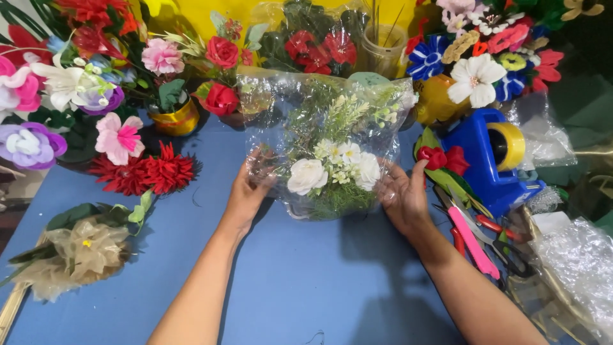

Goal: Wrapping a small bouquet of white flowers in clear plastic film and securing it with adhesive tape.

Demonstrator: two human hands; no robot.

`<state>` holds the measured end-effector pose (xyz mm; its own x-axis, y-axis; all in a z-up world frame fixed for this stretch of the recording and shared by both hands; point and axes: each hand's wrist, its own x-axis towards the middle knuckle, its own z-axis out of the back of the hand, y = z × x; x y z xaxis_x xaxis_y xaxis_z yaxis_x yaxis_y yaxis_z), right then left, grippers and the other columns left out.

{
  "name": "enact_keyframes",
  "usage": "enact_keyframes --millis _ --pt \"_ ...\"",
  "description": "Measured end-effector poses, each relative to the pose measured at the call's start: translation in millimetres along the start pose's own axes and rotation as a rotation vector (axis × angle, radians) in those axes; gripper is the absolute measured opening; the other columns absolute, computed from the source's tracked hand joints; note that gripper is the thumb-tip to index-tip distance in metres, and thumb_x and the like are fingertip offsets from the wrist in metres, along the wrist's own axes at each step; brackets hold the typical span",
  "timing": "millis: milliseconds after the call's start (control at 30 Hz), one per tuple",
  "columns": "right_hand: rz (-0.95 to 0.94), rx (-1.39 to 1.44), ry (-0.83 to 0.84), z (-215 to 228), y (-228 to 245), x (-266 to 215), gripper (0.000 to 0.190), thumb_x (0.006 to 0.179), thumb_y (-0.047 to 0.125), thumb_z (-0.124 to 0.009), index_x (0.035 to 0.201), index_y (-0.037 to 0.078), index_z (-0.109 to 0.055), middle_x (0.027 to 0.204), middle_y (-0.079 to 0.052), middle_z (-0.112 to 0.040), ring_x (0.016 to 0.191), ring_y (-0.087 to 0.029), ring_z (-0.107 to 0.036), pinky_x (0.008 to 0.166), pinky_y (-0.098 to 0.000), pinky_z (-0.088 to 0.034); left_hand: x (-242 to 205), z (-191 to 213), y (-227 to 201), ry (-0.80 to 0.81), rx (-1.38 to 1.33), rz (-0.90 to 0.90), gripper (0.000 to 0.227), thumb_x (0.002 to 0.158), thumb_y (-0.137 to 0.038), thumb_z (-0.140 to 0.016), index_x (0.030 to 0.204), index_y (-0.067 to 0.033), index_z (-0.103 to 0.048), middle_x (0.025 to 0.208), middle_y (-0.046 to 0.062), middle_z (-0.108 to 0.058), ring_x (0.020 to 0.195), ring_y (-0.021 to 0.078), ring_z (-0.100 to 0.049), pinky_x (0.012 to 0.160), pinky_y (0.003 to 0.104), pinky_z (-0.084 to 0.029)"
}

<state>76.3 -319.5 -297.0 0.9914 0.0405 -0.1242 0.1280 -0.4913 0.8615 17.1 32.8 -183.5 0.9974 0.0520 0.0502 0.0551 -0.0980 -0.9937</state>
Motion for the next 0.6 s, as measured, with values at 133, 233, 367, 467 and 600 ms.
enact_keyframes --millis 133,233,367,467,600 --pt "0.005 -0.004 0.007 -16.4 9.8 -9.3 0.101 0.088 0.091 -0.021 0.139 0.011 -0.058 0.117 -0.014 -0.071 0.096 -0.020 -0.070 0.077 -0.0267 -0.053 12.5 2.3 20.4 -0.048 0.053 0.011 0.069 0.095 -0.008 -0.070 0.158 -0.0116 -0.041 0.143 0.026 -0.059 0.130 0.0397 -0.059 0.116 0.056 -0.038" --pt "-0.007 0.007 0.004 -3.2 3.0 -1.8 0.102 0.087 0.092 -0.022 0.139 0.012 -0.058 0.118 -0.013 -0.071 0.097 -0.020 -0.071 0.077 -0.0253 -0.054 12.4 0.3 23.3 -0.022 -0.002 -0.121 0.051 0.094 -0.010 -0.074 0.142 -0.0071 -0.061 0.133 0.019 -0.069 0.126 0.0307 -0.063 0.112 0.048 -0.044" --pt "-0.017 0.015 0.004 -6.5 3.7 -4.8 0.104 0.087 0.092 -0.021 0.139 0.011 -0.058 0.120 -0.015 -0.071 0.097 -0.021 -0.071 0.077 -0.0278 -0.054 19.8 6.0 43.0 -0.031 -0.021 -0.133 0.029 0.095 -0.013 -0.074 0.124 -0.0102 -0.074 0.115 0.011 -0.078 0.111 0.0178 -0.069 0.102 0.037 -0.051" --pt "-0.020 0.019 0.006 -11.5 5.6 -6.1 0.102 0.087 0.091 -0.021 0.139 0.011 -0.059 0.119 -0.014 -0.071 0.095 -0.020 -0.071 0.075 -0.0267 -0.053 30.4 12.3 55.9 -0.055 -0.010 -0.135 0.020 0.097 -0.013 -0.073 0.116 -0.0100 -0.077 0.106 0.009 -0.079 0.100 0.0133 -0.069 0.095 0.034 -0.054" --pt "-0.032 -0.012 -0.003 -13.9 7.4 -7.7 0.105 0.086 0.092 -0.020 0.142 0.012 -0.056 0.120 -0.015 -0.069 0.094 -0.020 -0.069 0.070 -0.0264 -0.051 21.0 9.2 28.1 -0.099 0.035 -0.093 0.034 0.094 -0.014 -0.076 0.127 -0.0073 -0.070 0.124 0.017 -0.072 0.113 0.0311 -0.069 0.100 0.045 -0.053"
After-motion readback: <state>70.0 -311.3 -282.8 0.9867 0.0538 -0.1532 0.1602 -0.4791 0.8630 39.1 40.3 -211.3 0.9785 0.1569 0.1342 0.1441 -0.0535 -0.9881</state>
